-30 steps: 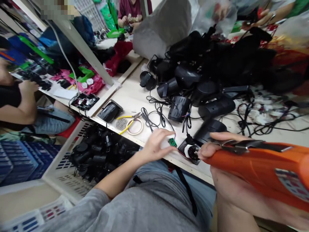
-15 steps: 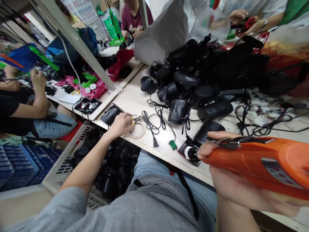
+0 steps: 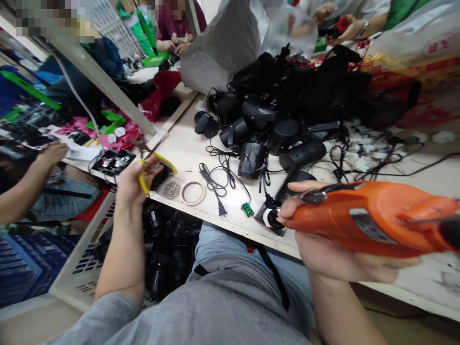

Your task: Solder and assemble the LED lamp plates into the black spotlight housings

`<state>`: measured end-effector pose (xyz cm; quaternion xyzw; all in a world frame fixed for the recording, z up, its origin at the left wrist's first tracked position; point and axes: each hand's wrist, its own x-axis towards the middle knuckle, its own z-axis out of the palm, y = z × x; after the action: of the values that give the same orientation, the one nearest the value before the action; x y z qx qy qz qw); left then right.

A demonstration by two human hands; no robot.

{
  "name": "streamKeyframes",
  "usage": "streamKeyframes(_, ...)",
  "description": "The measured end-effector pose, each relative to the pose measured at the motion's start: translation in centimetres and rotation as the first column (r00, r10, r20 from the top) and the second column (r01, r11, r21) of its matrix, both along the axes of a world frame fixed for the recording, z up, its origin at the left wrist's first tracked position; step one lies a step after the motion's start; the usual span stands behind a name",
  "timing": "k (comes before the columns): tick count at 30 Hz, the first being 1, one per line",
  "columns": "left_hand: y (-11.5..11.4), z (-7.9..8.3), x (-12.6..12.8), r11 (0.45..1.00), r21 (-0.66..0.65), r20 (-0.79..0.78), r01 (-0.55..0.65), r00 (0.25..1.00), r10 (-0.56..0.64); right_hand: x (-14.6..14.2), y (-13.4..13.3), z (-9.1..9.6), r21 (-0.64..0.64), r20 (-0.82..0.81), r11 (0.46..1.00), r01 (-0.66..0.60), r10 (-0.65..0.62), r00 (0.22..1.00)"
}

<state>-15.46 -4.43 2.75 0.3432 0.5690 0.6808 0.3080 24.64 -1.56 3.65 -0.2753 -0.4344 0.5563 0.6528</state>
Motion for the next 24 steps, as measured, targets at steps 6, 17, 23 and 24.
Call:
streamKeyframes(6, -1.4, 1.5, 2.0, 0.956, 0.265, 0.329, 0.122, 0.921, -0.208, -0.8, 0.5, 0.0, 0.108, 0.03, 0.992, 0.064, -0.068, 0.997)
streamKeyframes(17, -1.0, -2.3, 11.0, 0.833, -0.018, 0.513, 0.554, 0.72, -0.467, -0.5, 0.4, -0.1, 0.061, 0.063, 0.995, 0.081, -0.085, 0.994)
streamKeyframes(23, -2.2, -2.0, 13.9, 0.673, -0.536, -0.525, 0.51, 0.423, -0.738, -0.3, 0.2, 0.0, 0.071, 0.112, 0.987, 0.145, -0.153, 0.982)
streamKeyframes(24, -2.4, -1.7, 14.3, 0.703, -0.566, -0.677, 0.431, 0.243, -0.694, -0.3, 0.2, 0.0, 0.067, 0.109, 0.987, 0.145, -0.152, 0.982)
